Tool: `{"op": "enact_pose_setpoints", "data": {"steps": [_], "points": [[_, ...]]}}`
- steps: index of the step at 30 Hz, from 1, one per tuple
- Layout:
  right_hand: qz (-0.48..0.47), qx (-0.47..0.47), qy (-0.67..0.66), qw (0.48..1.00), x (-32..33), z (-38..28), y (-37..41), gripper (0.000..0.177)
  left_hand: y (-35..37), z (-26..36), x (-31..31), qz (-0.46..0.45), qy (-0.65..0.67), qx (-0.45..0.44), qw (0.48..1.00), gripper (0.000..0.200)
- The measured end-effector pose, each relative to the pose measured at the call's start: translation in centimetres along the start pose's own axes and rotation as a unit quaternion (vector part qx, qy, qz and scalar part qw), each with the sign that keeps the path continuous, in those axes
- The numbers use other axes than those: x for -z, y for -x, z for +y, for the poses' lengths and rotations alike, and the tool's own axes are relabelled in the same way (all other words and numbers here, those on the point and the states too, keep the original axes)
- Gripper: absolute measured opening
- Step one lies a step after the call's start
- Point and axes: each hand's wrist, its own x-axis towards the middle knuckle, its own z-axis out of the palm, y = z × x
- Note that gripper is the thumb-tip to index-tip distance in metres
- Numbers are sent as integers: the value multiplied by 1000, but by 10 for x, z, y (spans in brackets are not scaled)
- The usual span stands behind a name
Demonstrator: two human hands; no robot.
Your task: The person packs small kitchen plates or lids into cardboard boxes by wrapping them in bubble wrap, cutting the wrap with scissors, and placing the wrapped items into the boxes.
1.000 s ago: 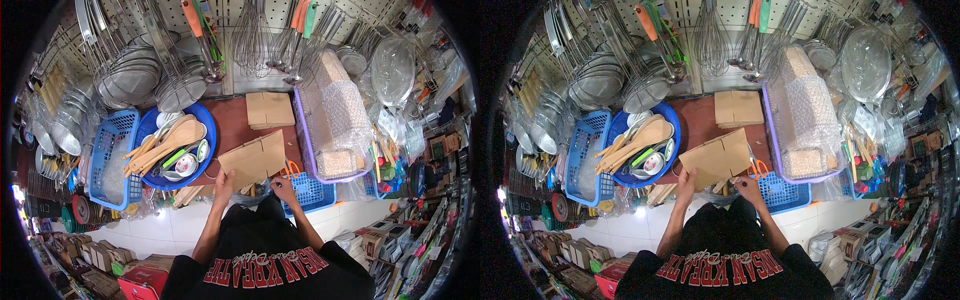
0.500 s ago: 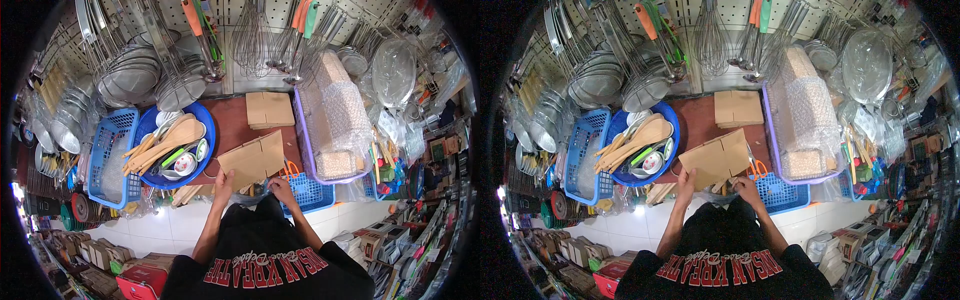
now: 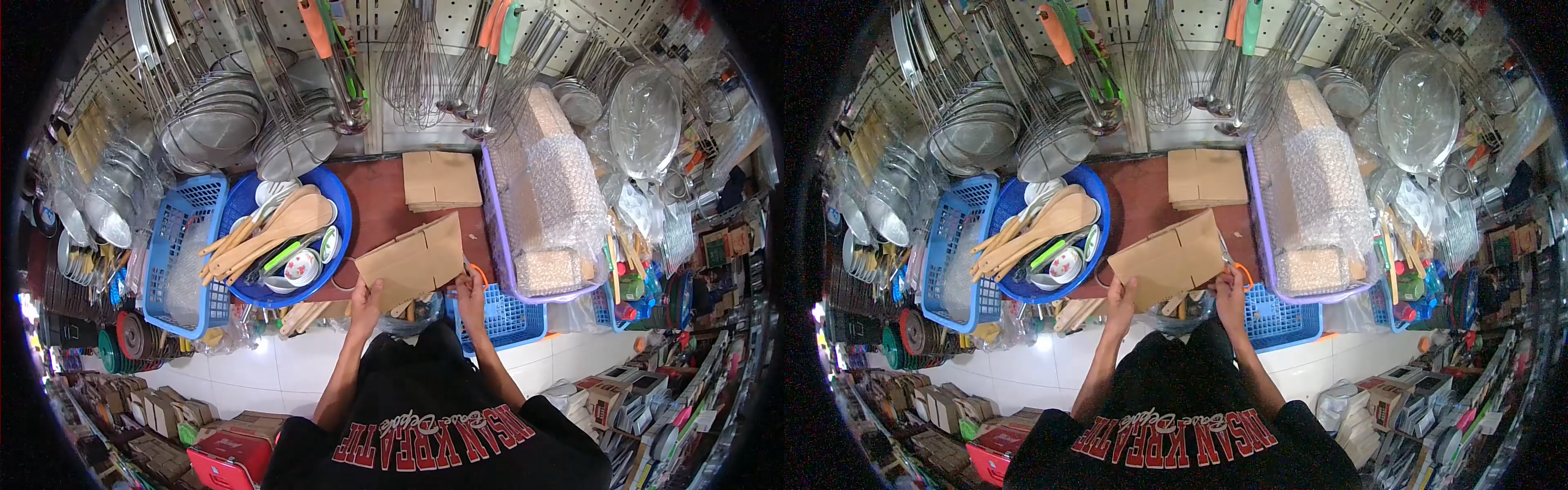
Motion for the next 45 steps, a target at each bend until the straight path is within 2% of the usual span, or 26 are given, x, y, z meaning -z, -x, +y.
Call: {"op": "enact_pose_setpoints", "data": {"steps": [3,6,11,14,16,19,22,24,27,28,36,39,42,45], "points": [[-5,114,31,993,-4,-17,-9,63,0,1,2,-25,-31,-25,999,36],[-102,103,15,989,-2,-35,-18,77,1,-1,3,-53,-103,-57,992,39],[-153,95,68,981,-9,-54,-16,92,1,-1,1,-70,-138,-49,987,51],[-182,95,82,975,-12,-54,-15,98,0,12,-5,-95,-260,-106,955,60],[-192,93,112,971,-15,-56,-18,102,-2,19,-7,-92,-278,-135,947,66],[-236,85,79,965,-22,-81,-20,97,-7,13,-5,-87,-303,-171,933,66],[-214,161,139,953,-27,-81,-27,90,-12,13,-4,-109,-335,-166,921,67],[-204,179,185,944,-26,-69,-32,87,-15,10,-4,-115,-349,-172,914,68],[-189,221,270,918,-22,-62,-31,80,-16,13,-7,-141,-332,-105,927,64],[-182,237,301,906,-22,-64,-29,77,-16,16,-8,-141,-337,-107,925,62],[-184,201,230,934,-18,-56,-26,49,-25,14,-4,-137,-383,-177,896,55],[-179,181,201,946,-15,-46,-29,41,-31,19,-4,-125,-364,-188,904,49],[-171,151,176,958,-17,-44,-29,39,-32,23,-16,-46,-275,-203,939,40],[-162,144,148,965,-17,-40,-27,39,-30,18,-13,-12,-287,-194,938,37]]}}
